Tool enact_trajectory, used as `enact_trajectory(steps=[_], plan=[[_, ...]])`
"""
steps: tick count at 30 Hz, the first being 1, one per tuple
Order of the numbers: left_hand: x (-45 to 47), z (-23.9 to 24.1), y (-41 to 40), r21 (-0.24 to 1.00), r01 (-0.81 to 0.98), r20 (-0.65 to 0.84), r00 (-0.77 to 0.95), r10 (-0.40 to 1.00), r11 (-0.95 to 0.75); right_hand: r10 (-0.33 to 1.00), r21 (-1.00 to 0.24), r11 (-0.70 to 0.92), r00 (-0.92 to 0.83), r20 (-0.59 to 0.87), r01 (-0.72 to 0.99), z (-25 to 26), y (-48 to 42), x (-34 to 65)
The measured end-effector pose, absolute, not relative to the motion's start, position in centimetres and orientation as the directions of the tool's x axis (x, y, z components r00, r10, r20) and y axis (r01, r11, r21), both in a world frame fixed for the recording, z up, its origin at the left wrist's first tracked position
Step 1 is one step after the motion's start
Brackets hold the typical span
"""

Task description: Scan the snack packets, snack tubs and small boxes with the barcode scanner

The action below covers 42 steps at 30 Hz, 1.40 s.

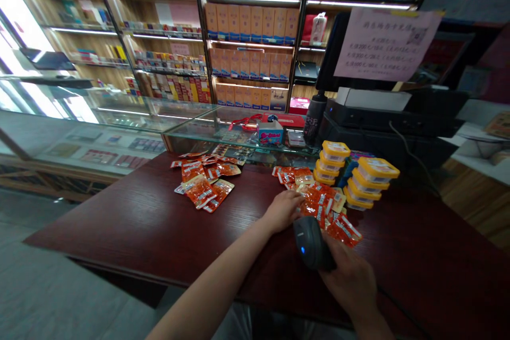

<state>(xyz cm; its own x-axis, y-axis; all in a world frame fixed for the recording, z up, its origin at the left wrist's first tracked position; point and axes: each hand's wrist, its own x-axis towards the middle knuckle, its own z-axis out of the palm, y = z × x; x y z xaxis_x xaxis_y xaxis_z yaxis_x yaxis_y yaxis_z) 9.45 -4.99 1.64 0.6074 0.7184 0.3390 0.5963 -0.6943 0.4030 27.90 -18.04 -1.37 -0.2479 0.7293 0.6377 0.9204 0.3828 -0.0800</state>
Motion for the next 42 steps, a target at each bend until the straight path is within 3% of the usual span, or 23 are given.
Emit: enact_trajectory(steps=[6, 9, 13, 15, 17, 21, 26, 28, 42], plan=[[9.4, 1.2, -5.5, 0.371, 0.71, 0.382, 0.471, 0.795, -0.598, 0.712, -0.043, 0.392, -0.274, 0.646, 0.919, -1.2, -17.9, 28.1], [9.1, 1.4, -5.3, 0.462, 0.661, 0.408, 0.433, 0.804, -0.591, 0.664, -0.007, 0.405, -0.289, 0.69, 0.914, -1.1, -17.7, 28.1], [8.4, 1.3, -4.6, 0.767, 0.414, 0.452, 0.194, 0.871, -0.49, 0.633, 0.002, 0.413, -0.288, 0.719, 0.911, -1.1, -17.7, 28.2], [8.0, 1.2, -4.5, 0.903, 0.191, 0.39, 0.005, 0.921, -0.384, 0.648, -0.013, 0.415, -0.285, 0.706, 0.91, -1.3, -17.7, 28.2], [7.7, 1.1, -4.4, 0.954, -0.061, 0.286, -0.094, 0.954, -0.292, 0.686, -0.066, 0.402, -0.253, 0.682, 0.913, -1.4, -17.8, 28.2], [7.2, 1.0, -4.6, 0.917, -0.341, 0.187, -0.091, 0.978, -0.207, 0.808, -0.251, 0.352, -0.157, 0.569, 0.902, -0.4, -18.0, 27.7], [7.2, 0.8, -4.4, 0.9, -0.377, 0.176, -0.144, 0.974, -0.218, 0.954, -0.625, 0.231, -0.048, 0.295, 0.746, 2.9, -18.0, 26.6], [7.2, 0.7, -4.3, 0.901, -0.379, 0.168, -0.147, 0.975, -0.212, 0.969, -0.708, 0.217, -0.061, 0.239, 0.672, 3.9, -17.9, 26.2], [7.2, -0.1, -3.9, 0.919, -0.321, 0.189, -0.147, 0.971, -0.228, 0.951, -0.739, 0.273, -0.057, 0.304, 0.616, 4.2, -17.5, 26.1]])
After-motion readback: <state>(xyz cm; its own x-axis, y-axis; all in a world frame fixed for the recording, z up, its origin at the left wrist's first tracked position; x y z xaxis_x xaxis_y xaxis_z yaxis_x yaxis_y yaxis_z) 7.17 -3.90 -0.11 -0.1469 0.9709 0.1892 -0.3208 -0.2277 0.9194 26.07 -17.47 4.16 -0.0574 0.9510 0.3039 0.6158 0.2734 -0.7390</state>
